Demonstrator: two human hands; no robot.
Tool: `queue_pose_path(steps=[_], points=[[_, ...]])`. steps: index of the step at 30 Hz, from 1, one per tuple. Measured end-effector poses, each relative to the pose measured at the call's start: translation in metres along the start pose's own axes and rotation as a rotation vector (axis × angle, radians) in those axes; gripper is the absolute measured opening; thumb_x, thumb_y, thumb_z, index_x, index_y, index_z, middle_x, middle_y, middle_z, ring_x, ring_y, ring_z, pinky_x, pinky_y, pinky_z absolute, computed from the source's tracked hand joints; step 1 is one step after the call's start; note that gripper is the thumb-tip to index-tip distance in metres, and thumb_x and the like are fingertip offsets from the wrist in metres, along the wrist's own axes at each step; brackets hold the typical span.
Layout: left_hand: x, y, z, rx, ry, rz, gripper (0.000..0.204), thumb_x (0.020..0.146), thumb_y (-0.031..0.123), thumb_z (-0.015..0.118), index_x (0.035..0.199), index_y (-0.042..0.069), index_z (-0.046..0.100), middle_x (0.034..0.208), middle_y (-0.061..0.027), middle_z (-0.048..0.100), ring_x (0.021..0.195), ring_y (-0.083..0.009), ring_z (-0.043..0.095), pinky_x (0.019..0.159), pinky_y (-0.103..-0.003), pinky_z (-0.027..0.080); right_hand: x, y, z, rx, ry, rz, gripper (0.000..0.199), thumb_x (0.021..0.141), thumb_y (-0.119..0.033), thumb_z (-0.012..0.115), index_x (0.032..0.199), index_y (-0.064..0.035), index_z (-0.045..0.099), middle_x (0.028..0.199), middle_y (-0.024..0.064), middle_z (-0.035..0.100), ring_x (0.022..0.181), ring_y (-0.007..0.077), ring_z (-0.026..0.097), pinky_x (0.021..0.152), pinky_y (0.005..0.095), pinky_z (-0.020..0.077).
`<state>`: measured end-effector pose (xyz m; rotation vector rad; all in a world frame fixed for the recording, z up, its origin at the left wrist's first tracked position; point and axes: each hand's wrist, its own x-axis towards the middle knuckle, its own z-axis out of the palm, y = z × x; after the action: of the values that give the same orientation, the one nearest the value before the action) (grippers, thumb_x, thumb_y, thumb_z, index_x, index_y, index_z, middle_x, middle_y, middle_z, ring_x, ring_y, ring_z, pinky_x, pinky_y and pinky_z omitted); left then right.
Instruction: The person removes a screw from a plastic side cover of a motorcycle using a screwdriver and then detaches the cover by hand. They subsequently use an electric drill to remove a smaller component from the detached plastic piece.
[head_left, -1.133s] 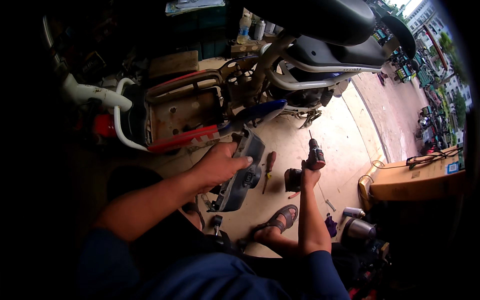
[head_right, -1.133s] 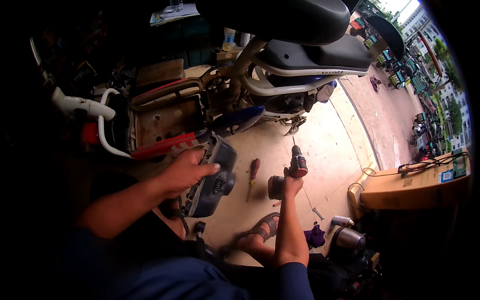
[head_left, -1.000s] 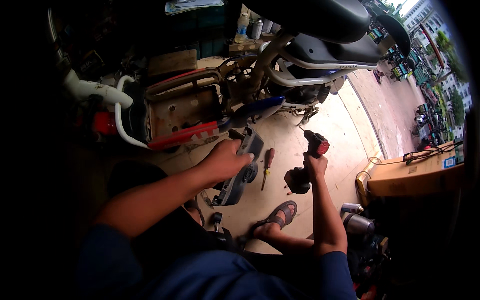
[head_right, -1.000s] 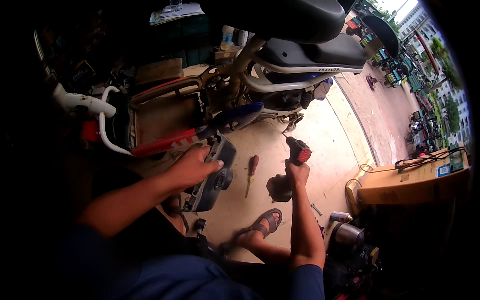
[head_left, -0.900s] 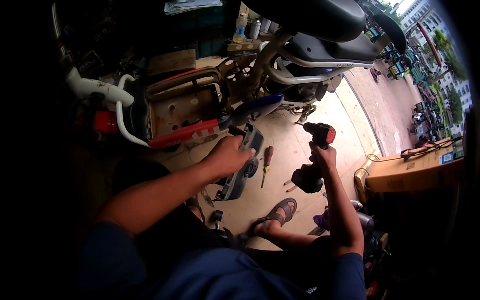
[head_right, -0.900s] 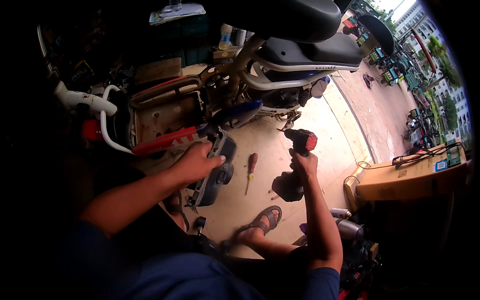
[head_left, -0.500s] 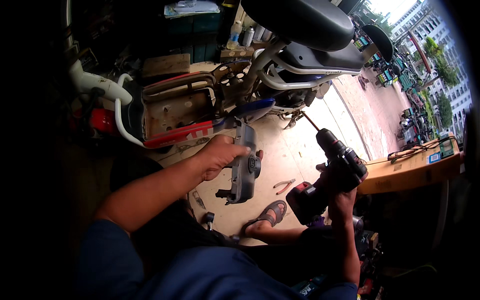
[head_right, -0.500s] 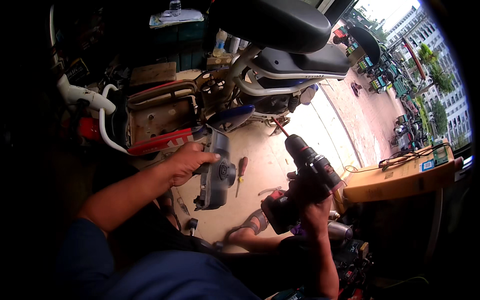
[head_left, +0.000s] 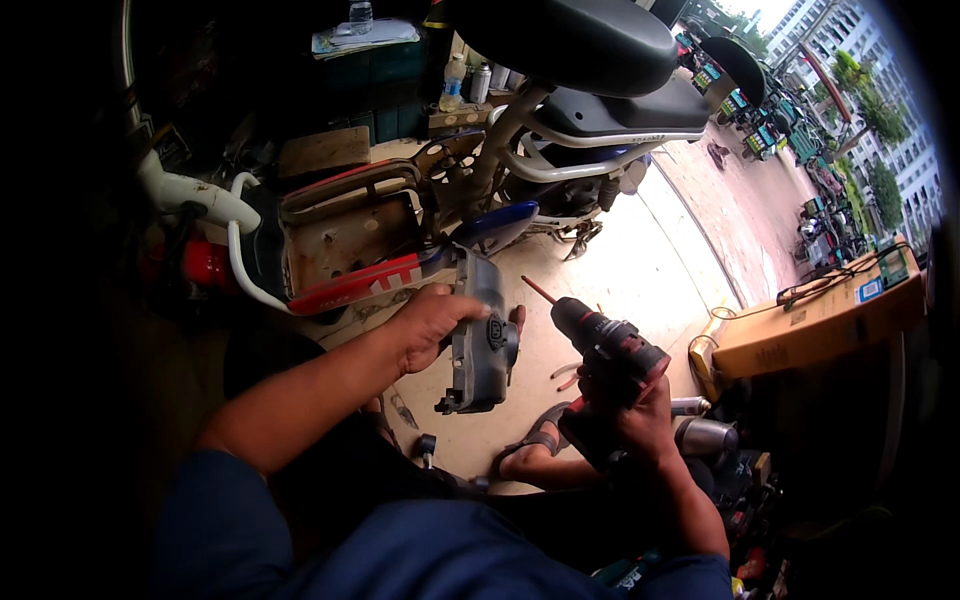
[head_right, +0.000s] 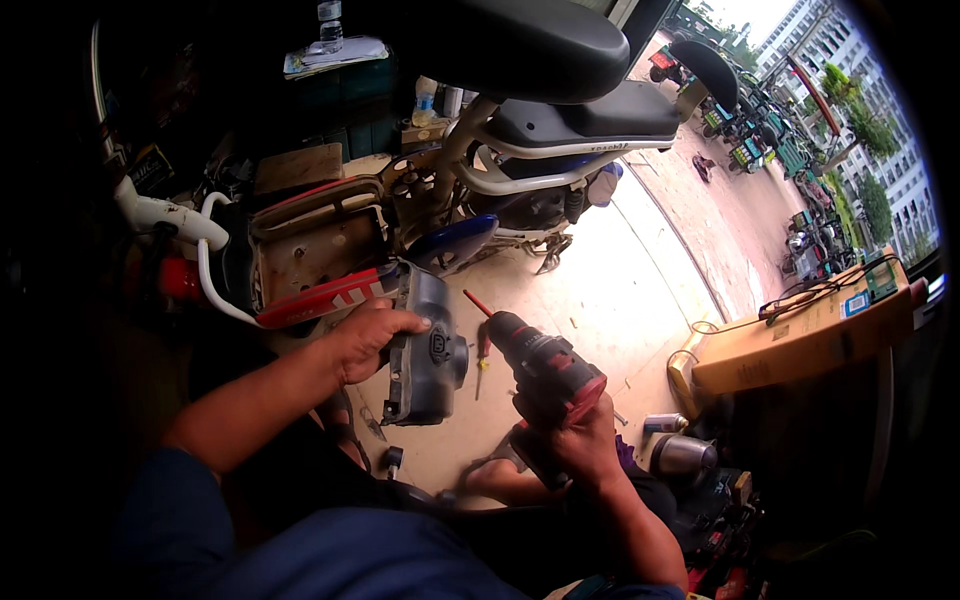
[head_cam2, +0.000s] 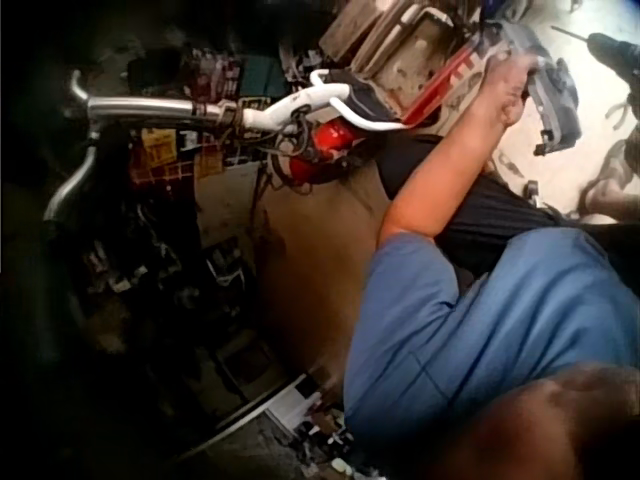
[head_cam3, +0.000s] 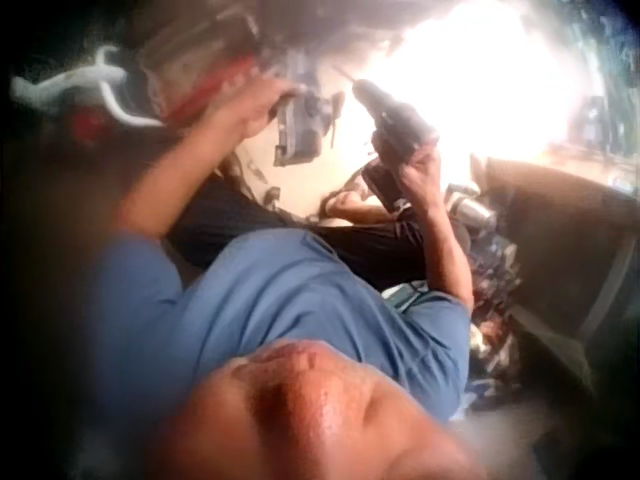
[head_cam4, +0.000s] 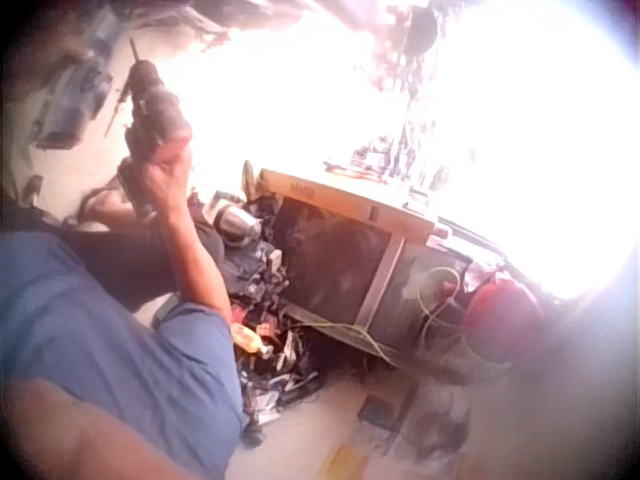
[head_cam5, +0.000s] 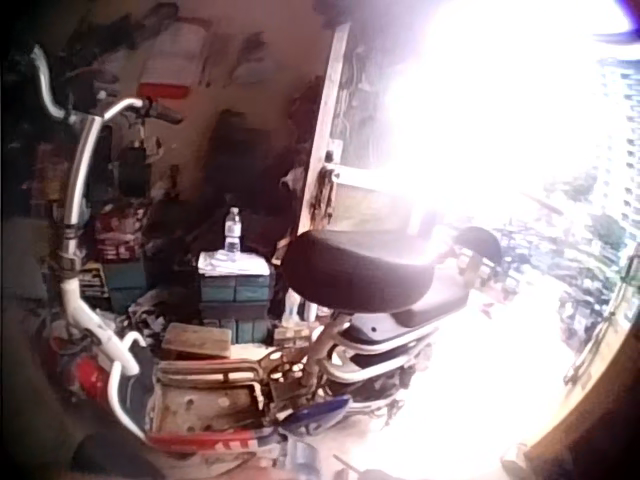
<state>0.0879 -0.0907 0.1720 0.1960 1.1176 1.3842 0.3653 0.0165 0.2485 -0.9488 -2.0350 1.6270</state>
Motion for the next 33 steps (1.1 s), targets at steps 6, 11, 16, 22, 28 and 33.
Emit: queue_pose_path(steps=[6, 11, 16, 22, 28, 33], points=[[0.003, -0.003, 0.004, 0.064, 0.074, 0.116, 0.030, 0.087, 0.010, 0.070, 0.112, -0.006, 0.067, 0.098, -0.0133, 0.073, 0.084, -0.0211, 0.073, 0.076, -0.036, 0.061, -0.004, -0.007, -0.002, 0.039, 0.030, -0.037, 0.034, 0.088, 0.003, 0.074, 0.121, 0.0013, 0.066, 0.104, 0.0089, 0.074, 0.095, 0.0160, 0.072, 0.083, 0.0309, 0.0591], [-0.008, 0.008, 0.010, 0.176, 0.078, 0.318, 0.022, 0.090, 0.012, 0.069, 0.105, -0.003, 0.072, 0.094, -0.0074, 0.074, 0.081, -0.0144, 0.070, 0.076, -0.030, 0.057, -0.007, -0.018, 0.000, 0.004, 0.018, -0.108, 0.029, 0.084, -0.003, 0.080, 0.111, 0.0008, 0.069, 0.097, 0.0067, 0.075, 0.089, 0.0147, 0.071, 0.080, 0.0303, 0.0577], [-0.016, 0.015, 0.010, 0.305, 0.114, 0.431, 0.016, 0.093, 0.013, 0.069, 0.101, -0.001, 0.075, 0.090, -0.0020, 0.073, 0.080, -0.0086, 0.065, 0.076, -0.028, 0.052, -0.015, -0.036, -0.001, -0.058, -0.051, -0.042, 0.037, 0.082, 0.005, 0.077, 0.118, 0.0010, 0.066, 0.104, 0.0093, 0.073, 0.095, 0.0172, 0.071, 0.084, 0.0326, 0.0594], [-0.021, 0.016, 0.012, 0.380, 0.123, 0.583, 0.018, 0.095, 0.016, 0.069, 0.092, -0.001, 0.075, 0.077, 0.0001, 0.070, 0.072, -0.0053, 0.058, 0.066, -0.028, 0.048, -0.016, -0.034, 0.004, -0.001, -0.063, -0.055, 0.028, 0.087, -0.004, 0.080, 0.113, 0.0004, 0.070, 0.095, 0.0061, 0.075, 0.080, 0.0102, 0.070, 0.066, 0.0262, 0.0563], [-0.030, 0.022, 0.018, 0.486, 0.119, 0.604, 0.018, 0.094, 0.015, 0.070, 0.085, 0.000, 0.074, 0.077, 0.0031, 0.067, 0.072, -0.0043, 0.057, 0.066, -0.025, 0.046, -0.015, -0.036, 0.005, -0.056, -0.058, -0.092, 0.027, 0.088, -0.005, 0.079, 0.113, 0.0003, 0.070, 0.095, 0.0062, 0.075, 0.080, 0.0102, 0.070, 0.066, 0.0261, 0.0563], [-0.033, 0.024, 0.025, 0.476, 0.122, 0.648, 0.022, 0.095, 0.015, 0.070, 0.079, 0.000, 0.072, 0.072, 0.0028, 0.066, 0.070, -0.0043, 0.056, 0.064, -0.026, 0.045, -0.014, -0.037, 0.006, -0.044, -0.049, -0.087, 0.027, 0.087, -0.005, 0.079, 0.112, 0.0001, 0.070, 0.095, 0.0059, 0.076, 0.083, 0.0113, 0.071, 0.071, 0.0278, 0.0576]])
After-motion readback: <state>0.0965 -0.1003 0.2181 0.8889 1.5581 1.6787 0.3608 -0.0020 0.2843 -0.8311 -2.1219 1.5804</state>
